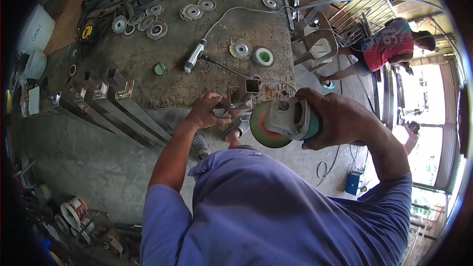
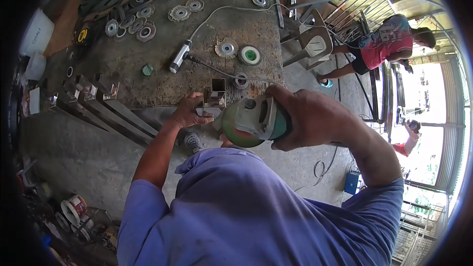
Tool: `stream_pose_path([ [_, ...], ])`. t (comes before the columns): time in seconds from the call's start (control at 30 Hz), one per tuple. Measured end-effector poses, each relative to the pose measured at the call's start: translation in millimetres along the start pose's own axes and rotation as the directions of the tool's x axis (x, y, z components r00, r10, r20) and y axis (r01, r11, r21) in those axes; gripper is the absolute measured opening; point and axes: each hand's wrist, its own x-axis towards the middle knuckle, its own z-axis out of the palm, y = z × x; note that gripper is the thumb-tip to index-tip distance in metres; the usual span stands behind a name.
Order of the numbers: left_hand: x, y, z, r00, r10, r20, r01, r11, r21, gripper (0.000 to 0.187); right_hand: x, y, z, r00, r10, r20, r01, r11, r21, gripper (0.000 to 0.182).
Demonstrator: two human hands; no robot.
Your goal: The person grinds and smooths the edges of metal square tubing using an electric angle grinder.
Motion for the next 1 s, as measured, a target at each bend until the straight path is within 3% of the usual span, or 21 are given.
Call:
stream_pose_path([
  [0.27,-1,-8,7,1.0,0.007,-0.015,-0.007,1.0,-0.014,0.09,6,-6,25,0.99,0.138,-0.021,-0.133,0.978,0.16,0.097],
  [0.57,-3,-5,8,0.999,-0.036,-0.031,0.035,0.999,-0.021,0.09,11,-14,35,0.992,0.121,-0.041,-0.112,0.976,0.185,0.097],
  [0.67,-2,-4,7,0.999,-0.043,-0.015,0.042,0.998,-0.053,0.088,10,-11,38,0.994,0.048,-0.101,-0.029,0.982,0.189,0.098],
  [1.0,-1,-12,12,0.999,-0.038,-0.011,0.037,0.993,-0.111,0.088,14,-12,33,0.995,0.091,-0.035,-0.085,0.984,0.158,0.095],
])
